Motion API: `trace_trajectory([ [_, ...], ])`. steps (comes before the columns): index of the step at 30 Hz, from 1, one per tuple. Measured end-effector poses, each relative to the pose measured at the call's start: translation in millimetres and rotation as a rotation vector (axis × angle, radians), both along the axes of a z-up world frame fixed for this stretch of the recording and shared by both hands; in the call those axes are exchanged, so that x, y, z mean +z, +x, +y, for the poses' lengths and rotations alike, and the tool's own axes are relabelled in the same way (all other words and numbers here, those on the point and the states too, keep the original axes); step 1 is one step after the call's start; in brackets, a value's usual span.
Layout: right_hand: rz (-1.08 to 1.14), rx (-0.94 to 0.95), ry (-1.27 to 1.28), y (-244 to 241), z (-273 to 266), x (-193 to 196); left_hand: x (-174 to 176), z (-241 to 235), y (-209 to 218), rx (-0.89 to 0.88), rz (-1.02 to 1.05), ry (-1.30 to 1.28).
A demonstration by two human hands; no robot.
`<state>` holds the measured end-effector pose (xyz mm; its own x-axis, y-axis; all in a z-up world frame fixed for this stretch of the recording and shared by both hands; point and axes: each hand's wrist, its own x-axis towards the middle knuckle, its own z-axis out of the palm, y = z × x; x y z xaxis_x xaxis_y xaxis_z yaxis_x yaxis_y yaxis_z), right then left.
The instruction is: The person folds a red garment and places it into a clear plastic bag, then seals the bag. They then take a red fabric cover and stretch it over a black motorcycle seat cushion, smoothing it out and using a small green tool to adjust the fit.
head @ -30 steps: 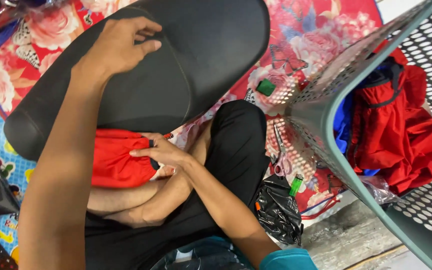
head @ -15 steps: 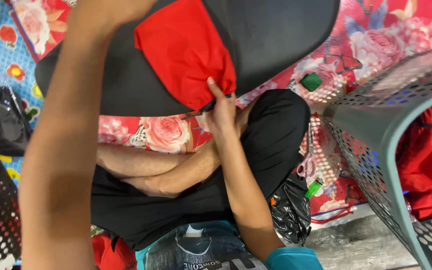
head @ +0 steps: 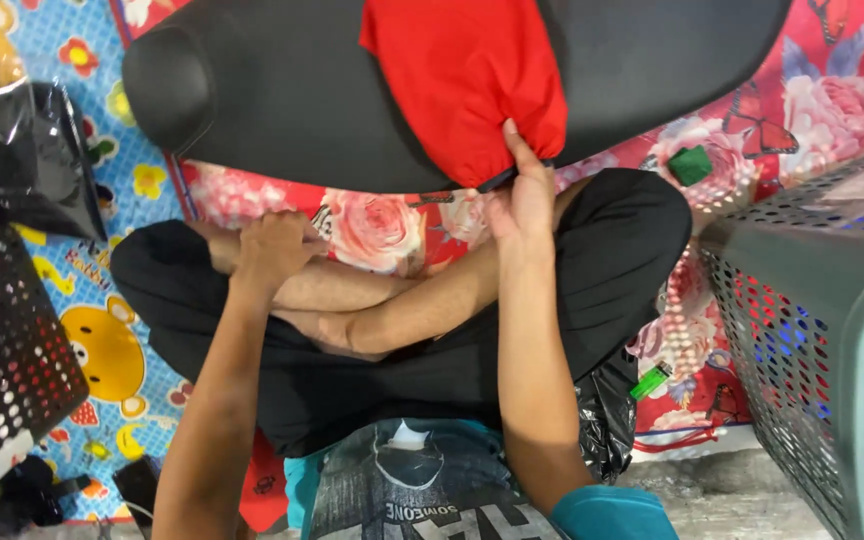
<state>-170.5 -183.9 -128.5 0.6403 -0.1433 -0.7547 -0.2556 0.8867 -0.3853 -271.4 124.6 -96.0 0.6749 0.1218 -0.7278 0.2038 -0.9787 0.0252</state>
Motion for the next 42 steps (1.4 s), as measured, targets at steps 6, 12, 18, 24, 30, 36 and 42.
trace_trajectory([
  [6, -0.002, 0.061, -0.06, 6.9, 0.2, -10.6, 11.2, -40.6, 3.3, 0.014, 0.023, -0.118],
  [12, -0.059, 0.016, -0.078, 1.0, -1.3, 8.0, -70.3, -64.9, 1.3, 0.078, -0.059, -0.186],
  [18, -0.073, 0.012, -0.08, -1.7, 4.6, 20.4, -34.2, -58.8, -14.7, 0.525, -0.361, -0.326],
  [24, -0.052, 0.004, -0.041, -0.1, 1.6, 21.1, -41.8, -66.0, -17.1, 0.844, -0.209, -0.658],
  [30, -0.047, 0.036, 0.04, -1.4, -4.9, 11.7, -50.8, -85.7, -15.4, 0.708, -0.297, -0.48],
  [36, -0.021, -0.058, 0.206, 2.2, -18.3, -3.9, 25.6, -90.8, -25.5, 1.325, -0.336, -1.161],
  [42, -0.045, -0.134, 0.236, 4.6, -19.9, -25.5, 122.7, -55.0, -15.7, 1.343, -0.731, -1.354],
])
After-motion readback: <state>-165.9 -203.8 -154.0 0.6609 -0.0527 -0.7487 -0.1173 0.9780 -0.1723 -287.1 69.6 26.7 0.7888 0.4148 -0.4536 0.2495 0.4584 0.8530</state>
